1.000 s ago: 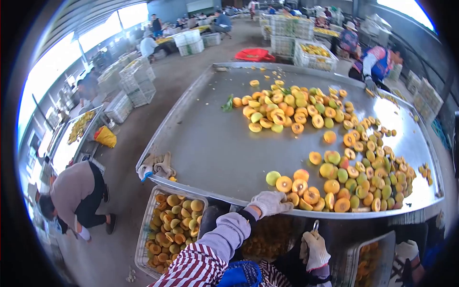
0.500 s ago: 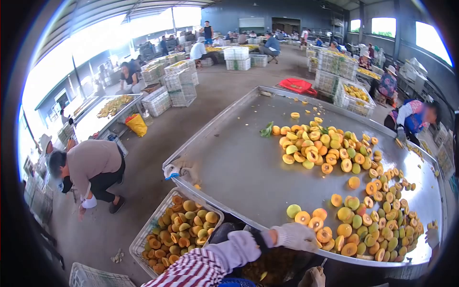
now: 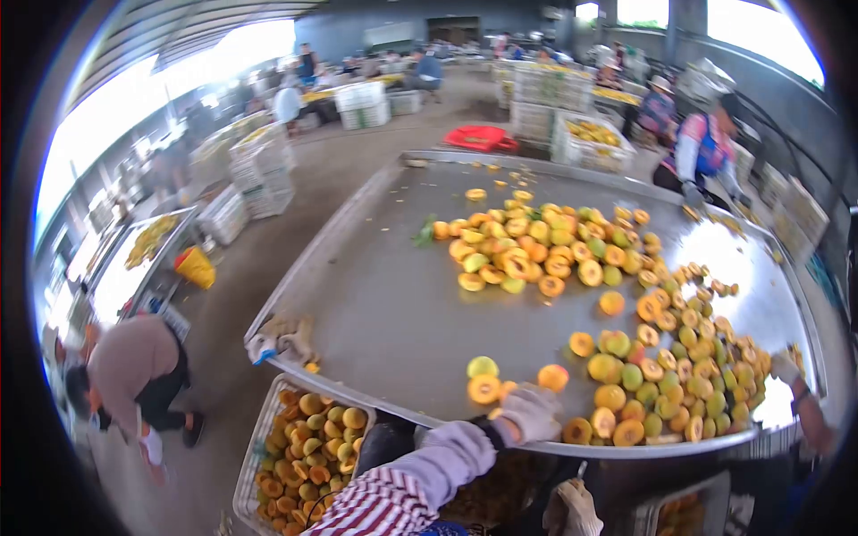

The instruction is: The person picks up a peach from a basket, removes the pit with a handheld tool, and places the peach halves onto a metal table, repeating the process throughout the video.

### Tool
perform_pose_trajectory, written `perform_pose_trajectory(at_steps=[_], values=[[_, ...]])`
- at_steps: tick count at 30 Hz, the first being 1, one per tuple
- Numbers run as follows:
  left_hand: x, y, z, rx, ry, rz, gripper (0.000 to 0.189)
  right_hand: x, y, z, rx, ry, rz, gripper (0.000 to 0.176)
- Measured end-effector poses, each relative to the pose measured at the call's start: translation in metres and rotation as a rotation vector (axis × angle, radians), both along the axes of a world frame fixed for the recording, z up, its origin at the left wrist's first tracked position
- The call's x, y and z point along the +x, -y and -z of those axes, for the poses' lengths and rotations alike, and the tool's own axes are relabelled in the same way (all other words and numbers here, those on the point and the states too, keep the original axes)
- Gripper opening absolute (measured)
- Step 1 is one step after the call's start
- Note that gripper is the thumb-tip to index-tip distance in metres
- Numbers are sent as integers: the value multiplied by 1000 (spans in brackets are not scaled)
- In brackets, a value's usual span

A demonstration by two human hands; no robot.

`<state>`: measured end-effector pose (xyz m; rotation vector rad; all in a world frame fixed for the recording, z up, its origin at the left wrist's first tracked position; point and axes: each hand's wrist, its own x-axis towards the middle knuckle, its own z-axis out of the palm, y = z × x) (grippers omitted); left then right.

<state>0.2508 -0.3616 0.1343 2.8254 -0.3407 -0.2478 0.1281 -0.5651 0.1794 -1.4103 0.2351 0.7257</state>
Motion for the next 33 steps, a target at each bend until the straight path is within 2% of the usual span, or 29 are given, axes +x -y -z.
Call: perform_pose_trajectory(at_steps=[2, 4, 5, 7, 10, 11, 13, 14, 16, 17, 20, 22, 24, 25, 26, 29, 30, 33], values=[[-5, -17, -1, -10, -89, -92, 46, 0, 6, 8, 58, 8, -5, 33], [-8, -37, 9, -61, -69, -129, 50, 10, 17, 36, 43, -186, -10, 21], [-9, -48, 15, -157, -83, -160, 51, 9, 16, 36, 30, -182, 4, 22], [-14, -60, 2, -350, -116, -303, 55, 5, 12, 29, 16, -159, 13, 23], [-37, -60, -29, -828, -157, -434, 41, 0, 11, 22, 23, -126, -35, 28], [-50, -52, -39, -823, -174, -416, 41, -4, 4, 11, 66, -122, -27, 28], [-78, -39, -56, -1246, -257, -322, 35, -11, -7, 3, 110, -118, -7, 31], [-87, -33, -57, -1244, -270, -319, 35, -13, -14, -2, 111, -126, 2, 31], [-105, -17, -58, -1264, -100, 79, 32, -18, -26, -12, 233, -34, 143, 23], [-117, -8, -70, -1278, -221, -22, 37, -18, -31, -6, 265, -9, 234, 23], [-140, 4, -83, -1370, -167, -142, 43, -21, -30, -30, 335, 61, 327, 28], [-143, -4, -84, -1332, -190, -124, 51, -23, -25, -20, 326, 77, 307, 25], [-145, -9, -80, -1222, -540, -93, 54, -25, -21, -18, 103, 79, 200, 22], [-150, -10, -64, -1269, -493, -128, 52, -29, -17, -24, 93, 33, 146, 21], [-156, -7, -61, -1399, -467, -209, 44, -34, -22, -22, 68, 117, 199, 19], [-162, -8, -69, -1854, -429, -388, 38, -41, -24, -52, 105, 70, 195, 18], [-163, -7, -77, -1863, -418, -461, 41, -42, -23, -57, 54, 76, 138, 19], [-163, -5, -71, -1917, -304, -423, 44, -46, -23, -55, -90, 81, 8, 21]])
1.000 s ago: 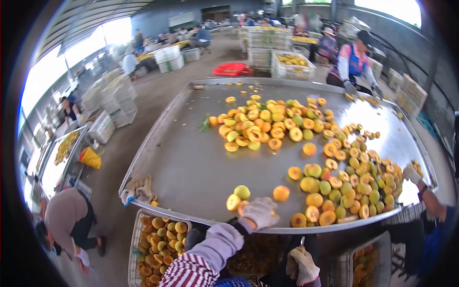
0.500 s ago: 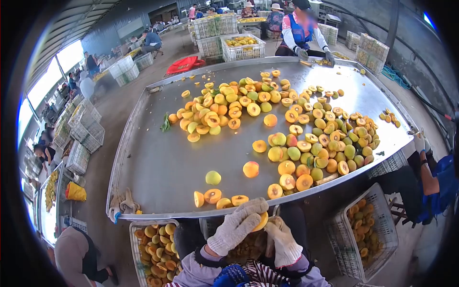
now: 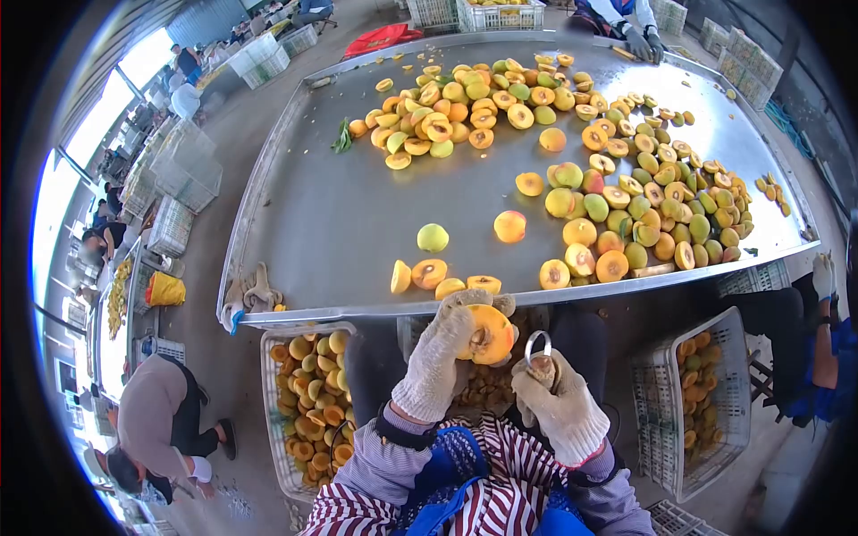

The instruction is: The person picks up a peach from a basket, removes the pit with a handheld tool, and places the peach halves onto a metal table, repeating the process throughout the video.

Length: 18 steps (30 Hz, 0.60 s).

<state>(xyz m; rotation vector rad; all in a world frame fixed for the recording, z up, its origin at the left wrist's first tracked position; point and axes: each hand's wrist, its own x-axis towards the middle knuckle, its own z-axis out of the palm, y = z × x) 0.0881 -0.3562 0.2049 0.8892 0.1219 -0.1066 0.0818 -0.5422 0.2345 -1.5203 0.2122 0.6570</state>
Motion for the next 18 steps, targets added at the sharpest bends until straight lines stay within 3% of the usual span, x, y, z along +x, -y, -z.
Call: perform_pose_trajectory(at_steps=[3, 5, 8, 13, 14, 16, 18], values=[[-1, 4, 9, -70, 114, -9, 53, -6, -2, 7, -101, 182, -153, 22], [-4, 10, 2, 38, 63, -66, 65, -8, -6, 3, -253, 485, -209, 25], [-10, 13, -10, 267, 105, -21, 66, -9, -8, -3, -308, 539, -218, 29], [-17, 14, -20, 340, 196, 13, 58, -13, -9, -1, -396, 608, -240, 31], [-18, 15, -21, 367, 206, 8, 58, -13, -8, -8, -354, 522, -245, 31], [-26, 23, -17, 295, 203, -29, 58, -15, -6, -11, -310, 432, -244, 32], [-27, 26, -14, 222, 201, -70, 58, -15, -2, -9, -317, 517, -256, 32]])
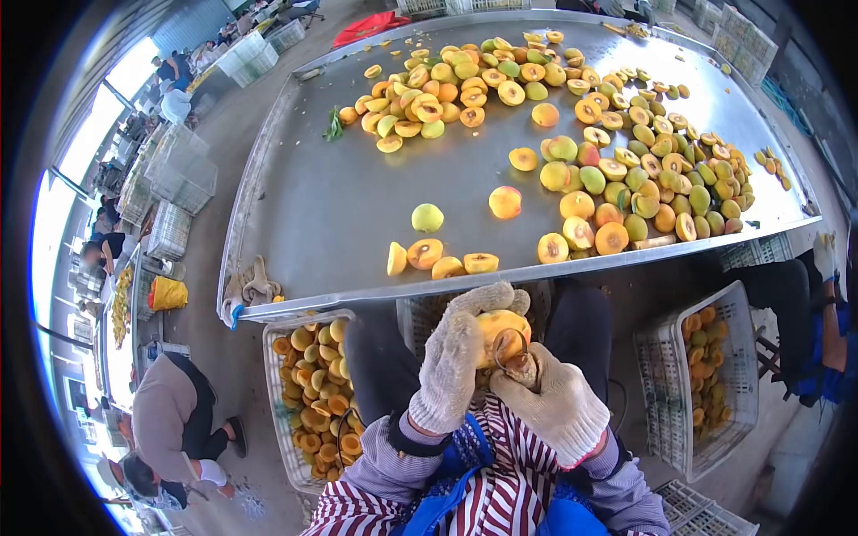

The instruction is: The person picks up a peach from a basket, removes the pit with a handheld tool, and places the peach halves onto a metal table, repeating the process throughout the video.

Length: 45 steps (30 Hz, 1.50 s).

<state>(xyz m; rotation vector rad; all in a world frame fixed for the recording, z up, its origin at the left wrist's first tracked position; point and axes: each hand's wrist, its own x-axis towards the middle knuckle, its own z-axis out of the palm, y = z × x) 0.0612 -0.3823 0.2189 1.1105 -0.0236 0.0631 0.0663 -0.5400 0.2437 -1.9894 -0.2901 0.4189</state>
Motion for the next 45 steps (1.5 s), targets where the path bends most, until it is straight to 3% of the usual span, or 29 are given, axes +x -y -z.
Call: perform_pose_trajectory(at_steps=[4, 6, 8, 9, 11, 12, 13, 15, 16, 18, 19, 22, 24, 25, 28, 30, 32, 33, 34, 36, 37, 38, 39, 41, 43, 45], values=[[4, 2, -2, 131, -1, -1, 62, -3, 0, 7, -14, 14, 18, 33], [6, 4, -8, 190, 0, -21, 65, -5, 0, 12, 33, 178, 31, 27], [8, 5, -16, 292, 93, -72, 46, -7, 0, 20, 118, 112, 18, 28], [9, 3, -23, 292, 87, -73, 46, -9, 0, 23, 202, 46, 1, 29], [16, -10, -37, 852, 212, 6, 37, -9, -1, 17, 238, -119, 9, 30], [31, -18, -32, 674, 53, 220, 36, -7, 0, 11, 272, -277, 19, 31], [34, -20, -36, 675, 56, 221, 36, -3, 3, 3, 273, -275, 20, 31], [37, -18, -43, 493, 223, 290, 62, 4, 10, -10, 250, -507, -18, 28], [30, -10, -37, 492, 223, 296, 62, 6, 12, -10, 252, -508, -13, 28], [6, 14, -12, -84, 46, 103, 74, 8, 13, -9, 212, -492, -37, 26], [3, 17, 6, 10, 206, 58, 60, 5, 12, -2, 214, -495, -32, 26], [-6, 25, 10, 116, 167, -106, 50, -1, 9, 14, 360, -646, 50, 25], [6, 14, -8, 450, 205, -51, 38, -1, 6, 6, 385, -682, 32, 25], [10, 14, -25, 229, -96, 51, 29, -1, 5, 4, 411, -716, 15, 26], [20, 11, -30, 83, -257, 151, 28, 1, 7, -1, 404, -765, 11, 26], [18, 13, -25, 578, 107, 21, 33, 4, 12, -1, 449, -799, 11, 26], [21, 12, -26, 686, 191, 25, 29, 9, 24, 6, 593, -981, -211, 25], [23, 11, -28, 795, 276, 23, 27, 8, 25, 7, 589, -984, -212, 25], [25, 6, -32, 591, 29, 197, 24, 6, 25, 7, 625, -1031, -207, 25], [28, -1, -34, 515, 23, 298, 27, 2, 25, 12, 665, -1072, -204, 25], [30, -3, -34, 435, 14, 403, 30, -1, 26, 21, 827, -1161, -277, 24], [31, -4, -34, 445, 146, 411, 34, -4, 26, 28, 990, -1248, -352, 23], [33, -5, -29, 445, 146, 411, 34, -5, 25, 33, 991, -1247, -352, 23], [36, -3, -14, 423, 584, 272, 30, -8, 24, 40, 1223, -1315, -470, 21], [25, 5, -11, 389, 538, 247, 34, -11, 25, 41, 1201, -1295, -403, 23], [12, 15, -9, -149, 58, 348, 39, -12, 29, 34, 1117, -1268, -323, 24]])
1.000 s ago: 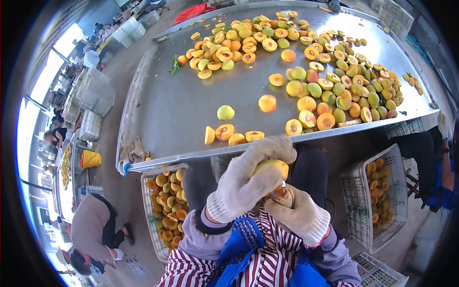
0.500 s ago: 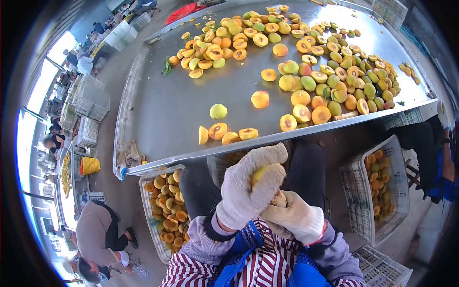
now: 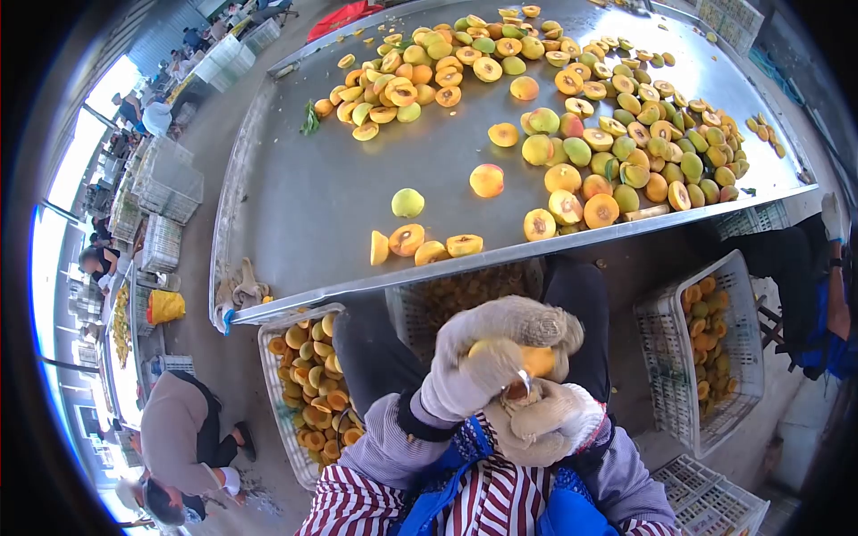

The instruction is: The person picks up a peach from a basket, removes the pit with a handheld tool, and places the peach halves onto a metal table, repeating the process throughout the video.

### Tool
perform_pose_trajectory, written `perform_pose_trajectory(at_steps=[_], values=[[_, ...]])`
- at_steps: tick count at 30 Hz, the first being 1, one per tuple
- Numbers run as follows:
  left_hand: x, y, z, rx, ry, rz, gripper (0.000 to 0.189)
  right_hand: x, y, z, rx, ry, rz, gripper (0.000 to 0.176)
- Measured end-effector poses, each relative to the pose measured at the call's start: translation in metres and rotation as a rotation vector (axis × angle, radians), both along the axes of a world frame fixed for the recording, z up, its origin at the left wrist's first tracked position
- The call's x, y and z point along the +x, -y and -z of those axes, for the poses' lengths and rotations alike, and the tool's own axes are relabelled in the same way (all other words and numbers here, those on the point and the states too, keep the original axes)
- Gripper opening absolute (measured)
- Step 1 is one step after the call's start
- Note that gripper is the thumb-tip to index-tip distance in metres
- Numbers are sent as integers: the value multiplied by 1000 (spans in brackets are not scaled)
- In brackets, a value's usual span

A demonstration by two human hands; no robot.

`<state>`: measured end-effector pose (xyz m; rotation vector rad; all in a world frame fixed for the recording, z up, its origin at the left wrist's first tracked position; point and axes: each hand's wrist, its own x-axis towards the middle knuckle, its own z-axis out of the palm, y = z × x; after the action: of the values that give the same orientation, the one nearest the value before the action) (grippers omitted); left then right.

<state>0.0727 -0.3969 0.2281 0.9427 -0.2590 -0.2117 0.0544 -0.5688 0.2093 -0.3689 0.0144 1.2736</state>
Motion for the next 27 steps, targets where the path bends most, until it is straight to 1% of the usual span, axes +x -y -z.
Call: perform_pose_trajectory(at_steps=[1, 2, 3, 4, 5, 6, 8, 9, 10, 12, 13, 14, 15, 16, 17, 18, 19, 20, 22, 23, 24, 25, 26, 27], values=[[-2, 1, 1, -17, -59, -14, 47, -2, -2, -8, -4, -1, -1, 24], [-2, 2, 0, -18, -61, -14, 47, -4, -6, -18, -190, -77, 53, 22], [0, 3, -4, -32, -206, 6, 54, -4, -9, -23, -376, -150, 107, 21], [3, 3, -7, -45, -349, 24, 61, -1, -8, -16, -377, -149, 105, 21], [4, 8, -5, -139, -446, -10, 55, 3, -7, -3, -141, -135, 57, 19], [5, 10, -3, -138, -443, -17, 55, 7, -7, 4, 96, -117, 7, 20], [4, 10, 6, 169, -151, -207, 44, 4, -10, 4, 61, -110, 27, 22], [6, 5, 12, 414, 20, -302, 42, 2, -9, 9, 15, -79, 27, 22], [12, -2, 17, 415, 25, -308, 42, 4, -10, 11, -30, -37, 30, 22], [19, -11, 24, 430, 279, -154, 50, 5, -14, 7, 10, -76, 24, 22], [11, -4, 7, 121, -77, -2, 52, 5, -16, 9, 81, -83, 33, 22], [13, -3, 10, 122, -82, -5, 52, 3, -18, 10, 153, -94, 40, 22], [19, -4, 14, -139, -275, -5, 50, 12, -14, 14, 202, -71, -81, 22], [24, -5, 15, -402, -463, -3, 49, 14, -13, 7, 204, -69, -83, 22], [24, -10, 9, -7, -477, -234, 52, 15, -10, -4, 39, 77, -161, 22], [22, -15, 14, 119, -465, -334, 53, 18, -8, -11, -125, 225, -237, 22], [17, -28, 17, 192, -379, -389, 52, 16, -5, -6, -191, 217, -167, 21], [8, -47, 19, 268, -294, -448, 52, 19, -1, -1, -283, 272, -163, 18], [-16, -106, 40, 742, -113, -712, 46, 27, 0, -6, -627, 431, -220, 17], [-25, -132, 41, 895, -235, -822, 40, 28, -4, -1, -615, 437, -234, 17], [-32, -154, 42, 1047, -357, -925, 35, 28, -8, 6, -750, 475, -247, 18], [-37, -172, 45, 1055, -362, -934, 35, 27, -12, 10, -887, 508, -260, 19], [-43, -187, 49, 1787, -57, -923, 33, 28, -17, 10, -878, 511, -269, 19], [-43, -197, 52, 2488, 328, -805, 32, 30, -25, 7, -805, 544, -278, 20]])
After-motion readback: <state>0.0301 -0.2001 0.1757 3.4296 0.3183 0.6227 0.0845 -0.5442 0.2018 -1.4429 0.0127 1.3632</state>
